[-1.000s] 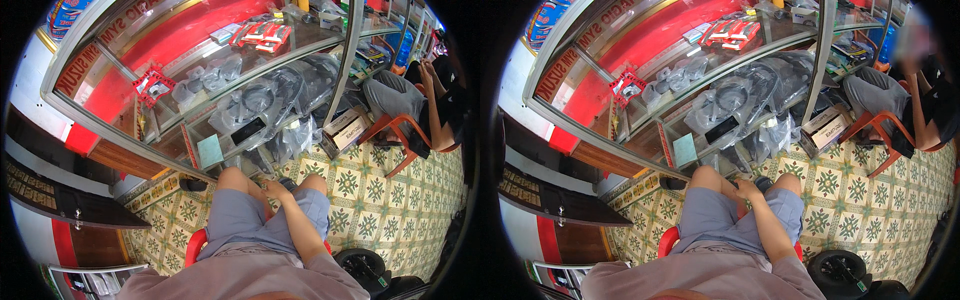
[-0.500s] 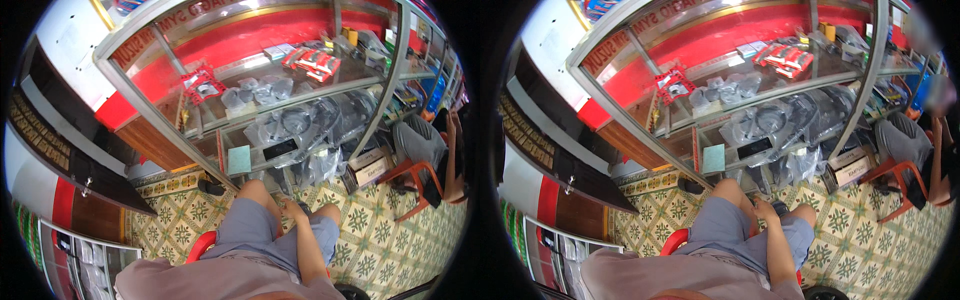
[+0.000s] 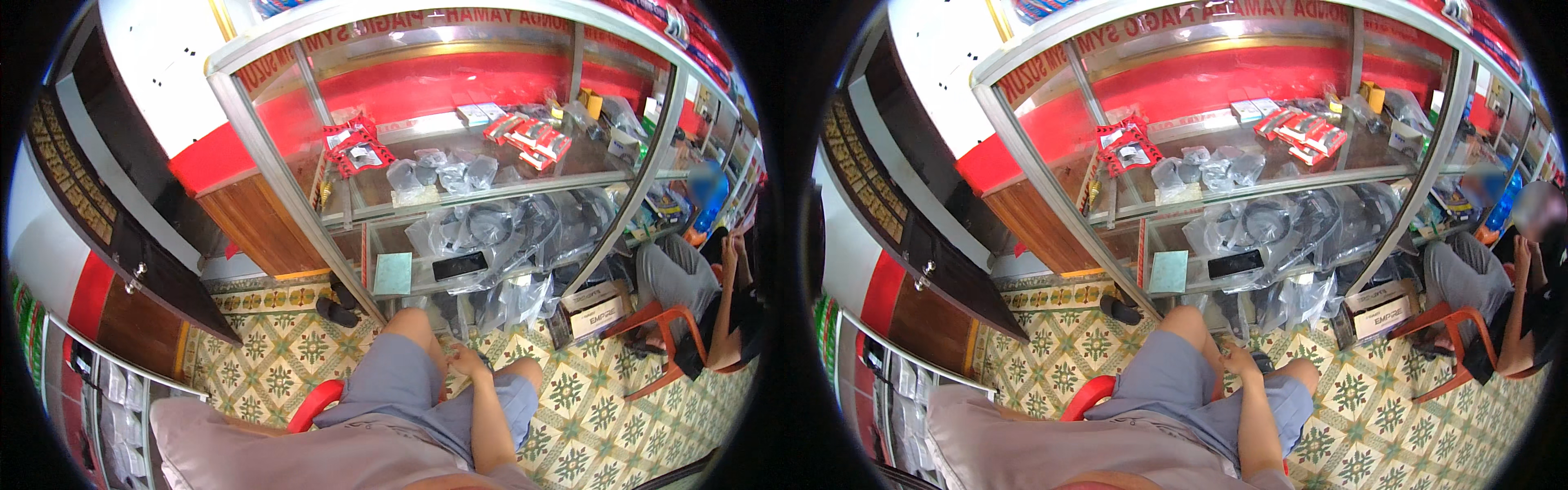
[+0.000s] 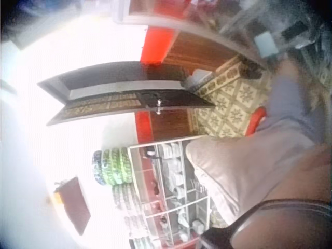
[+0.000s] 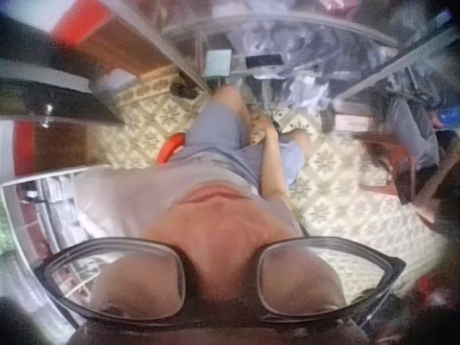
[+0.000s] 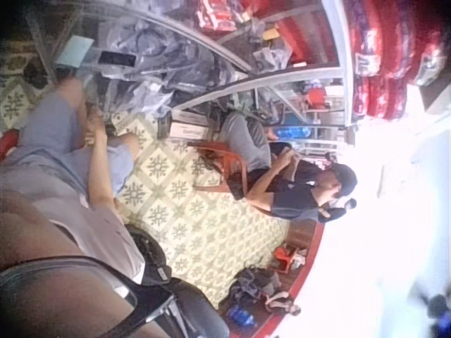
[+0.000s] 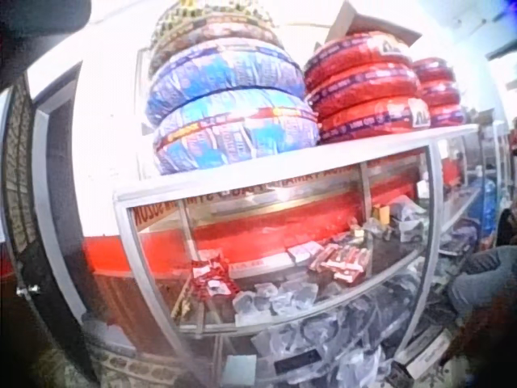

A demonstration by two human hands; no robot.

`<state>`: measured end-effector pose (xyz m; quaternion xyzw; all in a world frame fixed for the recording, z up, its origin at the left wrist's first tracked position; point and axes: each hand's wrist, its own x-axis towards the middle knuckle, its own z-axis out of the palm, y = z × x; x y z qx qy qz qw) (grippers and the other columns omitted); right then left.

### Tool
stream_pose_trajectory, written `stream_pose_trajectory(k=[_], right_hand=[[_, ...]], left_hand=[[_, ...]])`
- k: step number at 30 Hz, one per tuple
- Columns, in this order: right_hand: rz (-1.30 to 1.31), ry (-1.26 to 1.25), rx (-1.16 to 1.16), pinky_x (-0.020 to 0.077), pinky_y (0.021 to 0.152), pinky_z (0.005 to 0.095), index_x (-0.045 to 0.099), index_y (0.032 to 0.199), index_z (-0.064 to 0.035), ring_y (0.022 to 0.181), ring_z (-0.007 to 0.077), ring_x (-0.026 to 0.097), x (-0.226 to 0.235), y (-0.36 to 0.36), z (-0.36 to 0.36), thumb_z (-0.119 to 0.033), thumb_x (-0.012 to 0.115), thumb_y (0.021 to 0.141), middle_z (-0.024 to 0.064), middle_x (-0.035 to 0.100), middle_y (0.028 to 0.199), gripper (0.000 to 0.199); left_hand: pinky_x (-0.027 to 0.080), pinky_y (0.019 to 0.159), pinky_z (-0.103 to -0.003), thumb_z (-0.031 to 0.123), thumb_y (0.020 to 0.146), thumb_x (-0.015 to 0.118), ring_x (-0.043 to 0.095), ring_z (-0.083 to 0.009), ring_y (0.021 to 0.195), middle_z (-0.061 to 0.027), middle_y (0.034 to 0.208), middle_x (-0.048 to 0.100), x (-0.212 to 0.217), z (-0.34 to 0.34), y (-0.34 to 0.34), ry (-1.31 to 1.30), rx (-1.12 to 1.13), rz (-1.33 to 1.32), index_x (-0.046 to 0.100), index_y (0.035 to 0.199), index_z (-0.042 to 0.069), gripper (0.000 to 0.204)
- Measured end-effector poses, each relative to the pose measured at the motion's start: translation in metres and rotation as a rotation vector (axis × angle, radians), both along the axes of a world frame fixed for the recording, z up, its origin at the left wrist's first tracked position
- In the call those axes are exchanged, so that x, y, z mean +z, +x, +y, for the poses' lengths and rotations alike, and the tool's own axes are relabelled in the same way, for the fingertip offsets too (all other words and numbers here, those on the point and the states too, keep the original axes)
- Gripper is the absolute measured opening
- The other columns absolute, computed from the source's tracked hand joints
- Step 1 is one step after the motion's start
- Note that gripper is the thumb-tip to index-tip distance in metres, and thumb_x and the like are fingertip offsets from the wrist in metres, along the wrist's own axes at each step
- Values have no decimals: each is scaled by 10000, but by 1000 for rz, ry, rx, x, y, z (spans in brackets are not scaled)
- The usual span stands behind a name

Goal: The person sits on a red plastic chair in a shop and repeatedly picks up small red and white boxes from a glass display counter. They handle each box individually, turning it over in their hands, and then place it back on the counter. The person continues this repetitive cycle of picking up, inspecting, and replacing the boxes throughout the video.

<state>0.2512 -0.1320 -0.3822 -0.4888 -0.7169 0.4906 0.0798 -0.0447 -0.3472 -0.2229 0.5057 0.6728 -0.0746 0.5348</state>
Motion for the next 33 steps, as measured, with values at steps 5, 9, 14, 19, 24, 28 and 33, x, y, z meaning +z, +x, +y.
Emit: stream_pose_trajectory(k=[5, 9, 14, 19, 24, 28, 33], right_hand=[[-94, 96, 83, 475, 821, 379, 532, 1204, -56, 945, 328, 623, -24, -3, -2, -367, 641, 784, 186, 661, 969, 533], [-96, 126, 53, 482, 799, 379, 566, 1159, -55, 914, 313, 631, -38, 7, -4, -363, 632, 799, 170, 664, 964, 479], [-16, 86, -160, 498, 791, 353, 616, 1102, -61, 896, 267, 649, -10, 9, -14, -247, 613, 820, 159, 670, 945, 337], [105, 313, -341, 506, 711, 331, 634, 1047, -59, 802, 223, 662, 47, 32, -17, -157, 587, 846, 150, 671, 872, 229], [13, 611, -477, 482, 618, 275, 643, 980, -5, 702, 117, 622, 134, 76, 35, -119, 587, 864, 80, 666, 772, 172], [62, 952, -412, 472, 587, 282, 647, 934, -27, 627, 149, 602, 252, 63, 92, -69, 605, 819, 98, 644, 764, 130], [-131, 1379, -293, 489, 597, 321, 628, 897, -39, 635, 215, 617, 359, 31, 171, -80, 642, 784, 93, 619, 763, 121]], left_hand=[[494, 581, -335, 197, 855, 558, 607, -204, 668, -115, 787, 615, 39, 50, -28, -424, -566, -75, 601, 1073, 30, 278], [494, 572, -305, 217, 923, 474, 619, -171, 670, -88, 773, 614, 11, 143, 2, 565, -149, -196, 580, 986, 18, 235], [489, 660, -281, 225, 928, 503, 598, -132, 732, -61, 857, 628, -104, 166, 73, 460, 127, -809, 583, 1032, 39, 227], [482, 676, -314, 245, 922, 501, 603, -156, 748, -77, 843, 636, -106, 149, 100, 493, -219, -610, 585, 1052, 71, 233], [478, 664, -364, 241, 883, 532, 622, -269, 736, -127, 826, 647, -65, 146, 100, 626, -262, -628, 584, 1030, 64, 236], [485, 676, -397, 240, 873, 528, 628, -294, 764, -135, 839, 650, -60, 136, 89, 669, -212, -611, 586, 1018, 66, 233], [488, 678, -435, 225, 866, 517, 618, -337, 798, -141, 853, 651, -62, 149, 72, 934, -281, -368, 592, 997, 82, 208]])
